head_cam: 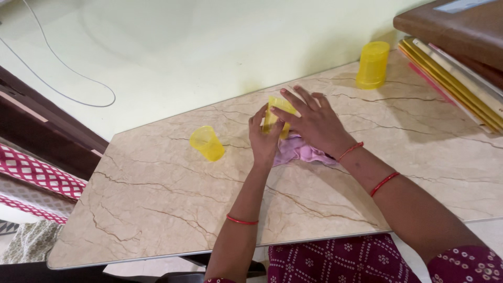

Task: The person wipes a brown folder with a pink cloth, moving it aside to clean the table surface. They then pick up several yellow plastic cups from a chair and wipe each one individually with the cloth before placing them on the table.

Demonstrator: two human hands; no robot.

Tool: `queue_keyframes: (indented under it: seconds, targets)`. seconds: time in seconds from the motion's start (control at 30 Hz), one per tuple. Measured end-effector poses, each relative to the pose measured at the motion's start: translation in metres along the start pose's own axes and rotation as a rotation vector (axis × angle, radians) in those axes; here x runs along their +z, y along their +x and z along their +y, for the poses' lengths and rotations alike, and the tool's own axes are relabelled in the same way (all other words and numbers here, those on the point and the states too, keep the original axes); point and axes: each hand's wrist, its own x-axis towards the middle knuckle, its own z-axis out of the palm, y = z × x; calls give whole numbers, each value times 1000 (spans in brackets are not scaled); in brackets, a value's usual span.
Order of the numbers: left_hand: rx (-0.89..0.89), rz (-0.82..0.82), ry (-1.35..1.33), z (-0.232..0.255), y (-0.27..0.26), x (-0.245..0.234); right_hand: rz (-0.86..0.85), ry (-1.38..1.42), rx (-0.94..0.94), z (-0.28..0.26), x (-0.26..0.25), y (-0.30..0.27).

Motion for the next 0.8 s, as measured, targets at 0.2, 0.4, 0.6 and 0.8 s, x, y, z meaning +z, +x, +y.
queue_keyframes:
  seconds: [0.2,0.4,0.6,0.8]
  targets:
    - [-49,-414,-263,28,-11,11,-8,128,212,34,-11,-2]
    - [299,-666,435,29,-29,19,454,294,666,141,5,-18]
    - [270,-744,425,23,-24,21,561,580,709,213,32,-41]
    - [236,-771,457,27,-24,22,435,461,702,223,73,-53]
